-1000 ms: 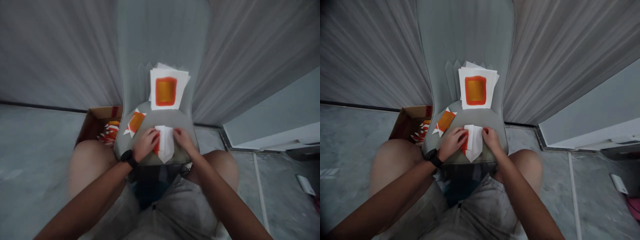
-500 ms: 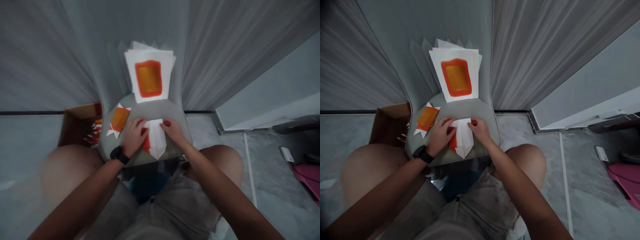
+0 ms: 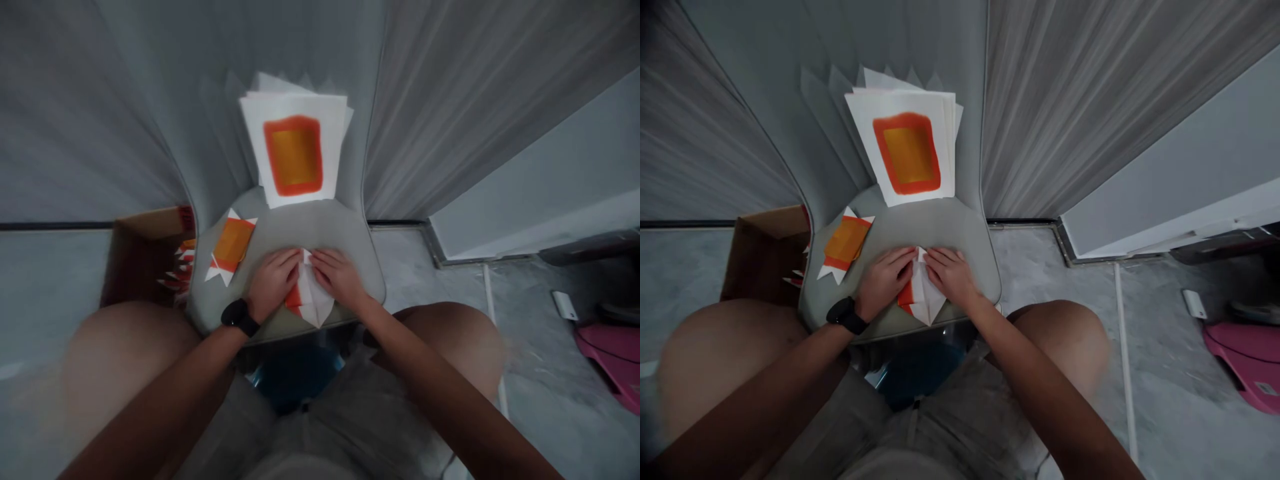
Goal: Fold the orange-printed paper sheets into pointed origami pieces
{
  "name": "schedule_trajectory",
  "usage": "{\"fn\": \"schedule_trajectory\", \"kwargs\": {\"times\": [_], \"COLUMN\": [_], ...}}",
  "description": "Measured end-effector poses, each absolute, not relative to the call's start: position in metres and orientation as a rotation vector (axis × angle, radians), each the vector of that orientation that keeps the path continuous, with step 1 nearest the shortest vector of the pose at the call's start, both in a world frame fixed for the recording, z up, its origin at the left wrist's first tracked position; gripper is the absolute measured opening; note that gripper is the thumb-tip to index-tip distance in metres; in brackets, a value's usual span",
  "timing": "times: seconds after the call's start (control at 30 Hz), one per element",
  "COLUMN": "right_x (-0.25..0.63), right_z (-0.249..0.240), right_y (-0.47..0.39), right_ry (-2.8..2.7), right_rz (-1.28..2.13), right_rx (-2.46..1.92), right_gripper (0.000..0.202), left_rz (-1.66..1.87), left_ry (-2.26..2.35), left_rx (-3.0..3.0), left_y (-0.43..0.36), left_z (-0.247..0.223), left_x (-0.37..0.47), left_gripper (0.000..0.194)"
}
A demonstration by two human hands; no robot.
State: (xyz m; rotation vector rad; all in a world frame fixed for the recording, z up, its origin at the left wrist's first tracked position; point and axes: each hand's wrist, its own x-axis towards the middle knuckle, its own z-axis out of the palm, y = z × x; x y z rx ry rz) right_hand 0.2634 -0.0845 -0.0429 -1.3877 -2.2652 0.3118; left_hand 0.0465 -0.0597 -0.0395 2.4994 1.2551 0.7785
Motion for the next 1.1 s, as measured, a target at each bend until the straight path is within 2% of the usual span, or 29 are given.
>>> {"fn": "schedule_trajectory", "kwargs": {"times": [0.27,0.73,0.93,1.1], "right_x": [0.263,0.262,0.258,0.255], "right_z": [-0.042,-0.042,-0.026,-0.015], "right_y": [-0.086,-0.084,-0.087,-0.091], "right_ry": [-2.242,-2.262,-2.320,-2.346], "right_rz": [0.281,0.331,0.400,0.431], "right_rx": [-1.339,-1.362,-1.448,-1.512], "right_gripper": [0.033,0.033,0.033,0.036], "left_rz": [0.652,0.544,0.461,0.368], "left_ry": [1.124,1.122,1.200,1.048], "left_rx": [2.603,2.647,2.643,2.653], "left_y": [-0.058,-0.057,-0.056,-0.053], "left_z": [-0.039,-0.036,-0.038,-0.034], "left_x": [0.047,0.050,0.048,0.040], "left_gripper": [0.054,0.053,0.057,0.058]}}
